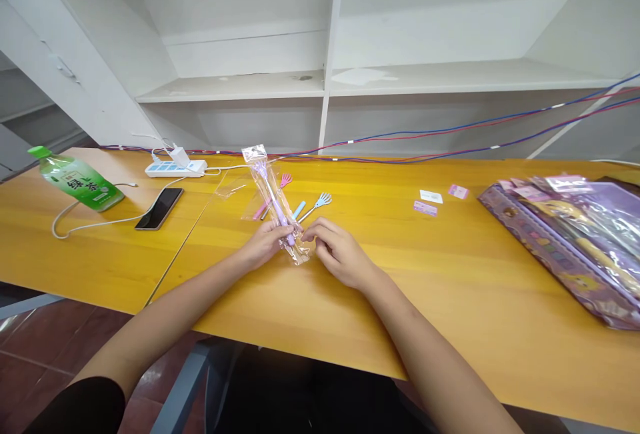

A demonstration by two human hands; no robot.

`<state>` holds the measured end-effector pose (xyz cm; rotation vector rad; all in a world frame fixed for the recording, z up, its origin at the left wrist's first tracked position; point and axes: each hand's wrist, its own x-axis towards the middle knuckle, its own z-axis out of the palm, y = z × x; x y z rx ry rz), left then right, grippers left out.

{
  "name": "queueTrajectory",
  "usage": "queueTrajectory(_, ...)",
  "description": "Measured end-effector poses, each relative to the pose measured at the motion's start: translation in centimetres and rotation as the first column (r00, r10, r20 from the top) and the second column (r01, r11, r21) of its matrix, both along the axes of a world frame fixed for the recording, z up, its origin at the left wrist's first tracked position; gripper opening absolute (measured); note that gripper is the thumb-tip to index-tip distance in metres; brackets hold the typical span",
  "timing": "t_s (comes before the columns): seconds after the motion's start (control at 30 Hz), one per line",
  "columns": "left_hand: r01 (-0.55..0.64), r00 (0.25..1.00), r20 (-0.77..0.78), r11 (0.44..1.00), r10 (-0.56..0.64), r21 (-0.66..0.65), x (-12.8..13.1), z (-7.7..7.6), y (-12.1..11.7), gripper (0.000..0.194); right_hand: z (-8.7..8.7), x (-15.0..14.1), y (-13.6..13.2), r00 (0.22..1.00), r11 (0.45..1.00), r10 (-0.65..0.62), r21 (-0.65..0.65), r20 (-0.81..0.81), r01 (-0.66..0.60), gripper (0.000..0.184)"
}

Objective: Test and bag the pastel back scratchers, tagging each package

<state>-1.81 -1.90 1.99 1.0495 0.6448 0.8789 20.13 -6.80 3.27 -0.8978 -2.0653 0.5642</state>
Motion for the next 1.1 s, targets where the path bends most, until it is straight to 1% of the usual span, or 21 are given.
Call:
queueTrajectory(0.07, -0.013, 1.000, 0.012, 1.000, 0.014, -0.027, -0.2, 0.4, 0.1, 0.043, -0.3, 0.1, 0.1, 1.000, 1.000, -0.004, 0.015, 0.005, 0.004, 0.032)
queueTrajectory(0.13, -0.014, 1.000, 0.026, 0.999, 0.015, -0.046, -0.4, 0.8, 0.1, 0.045, -0.6, 0.1, 0.3, 1.000, 0.999, 0.019, 0.027, 0.019, -0.020, 0.038)
queueTrajectory(0.17, -0.018, 0.999, 0.030, 0.999, 0.020, -0.052, -0.5, 0.9, 0.2, 0.046, -0.7, 0.1, 0.4, 0.999, 0.999, 0.038, 0.036, 0.023, -0.038, 0.039)
queueTrajectory(0.2, -0.024, 0.999, 0.034, 0.998, 0.026, -0.051, -0.5, 0.9, 0.2, 0.047, -0.8, 0.1, 0.4, 0.998, 0.997, 0.056, 0.050, 0.023, -0.057, 0.036)
queueTrajectory(0.27, -0.025, 0.999, 0.034, 0.999, 0.026, -0.035, -0.6, 0.8, 0.3, 0.050, -0.8, 0.0, 0.3, 0.997, 0.994, 0.071, 0.088, 0.007, -0.071, 0.023)
queueTrajectory(0.37, 0.021, 1.000, -0.012, 1.000, -0.021, 0.012, -0.6, 0.3, 0.4, 0.058, -0.5, -0.2, 0.1, 0.997, 0.990, 0.051, 0.132, -0.053, -0.044, 0.008)
queueTrajectory(0.43, 0.054, 0.996, -0.070, 0.996, -0.049, 0.068, -0.5, 0.1, 0.3, 0.061, -0.3, -0.3, 0.0, 0.997, 0.990, 0.036, 0.140, -0.072, -0.025, 0.006)
queueTrajectory(0.53, 0.087, 0.989, -0.130, 0.983, -0.066, 0.164, -0.3, -0.1, 0.1, 0.056, -0.2, -0.5, 0.0, 0.997, 0.991, 0.028, 0.135, -0.072, -0.018, 0.006)
queueTrajectory(0.6, 0.106, 0.986, -0.143, 0.977, -0.080, 0.183, -0.3, -0.1, -0.1, 0.054, -0.4, -0.6, 0.0, 0.997, 0.994, 0.023, 0.112, -0.078, -0.014, 0.006)
queueTrajectory(0.73, 0.119, 0.987, -0.127, 0.984, -0.102, 0.129, 0.0, 0.1, -0.4, 0.055, -0.7, -1.0, 0.1, 0.992, 0.998, -0.022, 0.058, -0.123, 0.029, 0.007)
queueTrajectory(0.87, 0.146, 0.989, -0.015, 0.989, -0.146, 0.008, 0.2, 0.3, -0.8, 0.056, -0.6, -1.1, 0.1, 0.988, 0.997, -0.057, 0.043, -0.146, 0.064, 0.007)
queueTrajectory(0.9, 0.162, 0.987, 0.001, 0.987, -0.162, -0.001, 0.2, 0.4, -0.8, 0.056, -0.6, -1.0, 0.2, 0.988, 0.997, -0.063, 0.043, -0.144, 0.070, 0.007)
queueTrajectory(0.93, 0.178, 0.984, -0.005, 0.984, -0.178, 0.013, 0.1, 0.4, -0.9, 0.055, -0.5, -0.9, 0.2, 0.988, 0.996, -0.069, 0.045, -0.140, 0.076, 0.007)
queueTrajectory(1.0, 0.211, 0.976, -0.074, 0.973, -0.205, 0.090, 0.0, 0.2, -0.8, 0.051, -0.4, -0.8, 0.2, 0.990, 0.995, -0.068, 0.058, -0.127, 0.076, 0.008)
queueTrajectory(1.1, 0.246, 0.962, -0.164, 0.952, -0.218, 0.180, -0.1, -0.5, -0.6, 0.047, -0.3, -0.6, 0.3, 0.992, 0.994, -0.057, 0.084, -0.112, 0.066, 0.009)
